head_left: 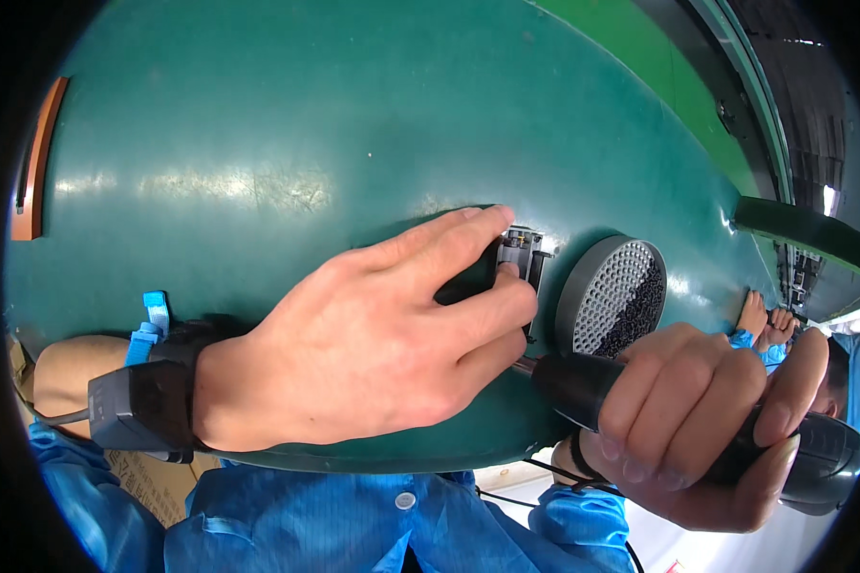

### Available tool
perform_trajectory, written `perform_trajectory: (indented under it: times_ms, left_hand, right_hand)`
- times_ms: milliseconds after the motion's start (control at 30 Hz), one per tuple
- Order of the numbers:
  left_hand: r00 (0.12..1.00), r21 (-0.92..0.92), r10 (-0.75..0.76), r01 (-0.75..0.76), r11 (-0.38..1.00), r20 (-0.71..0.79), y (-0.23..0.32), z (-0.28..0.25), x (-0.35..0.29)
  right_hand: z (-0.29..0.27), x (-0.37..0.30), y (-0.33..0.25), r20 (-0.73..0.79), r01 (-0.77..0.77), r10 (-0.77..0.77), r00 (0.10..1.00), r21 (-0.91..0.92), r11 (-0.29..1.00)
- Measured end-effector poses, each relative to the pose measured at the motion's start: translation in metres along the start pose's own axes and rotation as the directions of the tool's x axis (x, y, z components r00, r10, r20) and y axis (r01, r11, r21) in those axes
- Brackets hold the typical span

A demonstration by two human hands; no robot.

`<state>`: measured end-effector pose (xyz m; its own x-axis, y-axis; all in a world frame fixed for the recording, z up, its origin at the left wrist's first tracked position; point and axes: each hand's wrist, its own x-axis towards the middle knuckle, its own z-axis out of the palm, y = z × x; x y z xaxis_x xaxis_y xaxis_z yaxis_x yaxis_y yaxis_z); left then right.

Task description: The person assembles electronic components at a workbench by using an electric screwdriver to secure screws into a small black plastic housing, picking up screws from a tray and placing the completed units onto a conveyor belt.

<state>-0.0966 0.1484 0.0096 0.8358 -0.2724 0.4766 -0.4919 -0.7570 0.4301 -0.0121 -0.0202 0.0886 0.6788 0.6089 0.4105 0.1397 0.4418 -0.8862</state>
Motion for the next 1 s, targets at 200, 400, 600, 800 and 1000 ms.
perform_trajectory:
  times_ms: [200,400,600,800,1000]
  left_hand:
    - [0.997,-0.024,-0.027,0.025,0.999,-0.071,0.001,0.004,-0.002]
    - [0.994,-0.054,-0.033,0.027,0.998,-0.104,0.001,0.011,-0.004]
    - [0.994,-0.028,-0.018,0.015,0.999,-0.105,0.002,0.015,-0.006]
    - [0.994,-0.090,-0.020,0.010,0.996,-0.110,0.001,0.012,-0.006]
    - [0.994,-0.081,-0.020,0.011,0.997,-0.108,-0.007,0.009,-0.007]
  right_hand:
    - [0.005,0.000,0.006,-0.028,0.000,0.001,1.000,0.021,1.000]
    - [0.002,-0.003,0.013,-0.043,0.018,-0.018,0.999,0.004,1.000]
    - [0.005,-0.008,0.014,-0.049,0.052,-0.053,0.997,-0.035,0.998]
    - [0.004,-0.004,0.005,0.261,0.013,0.017,0.965,-0.110,0.994]
    - [0.011,0.001,0.016,0.344,0.035,-0.001,0.939,-0.093,0.995]
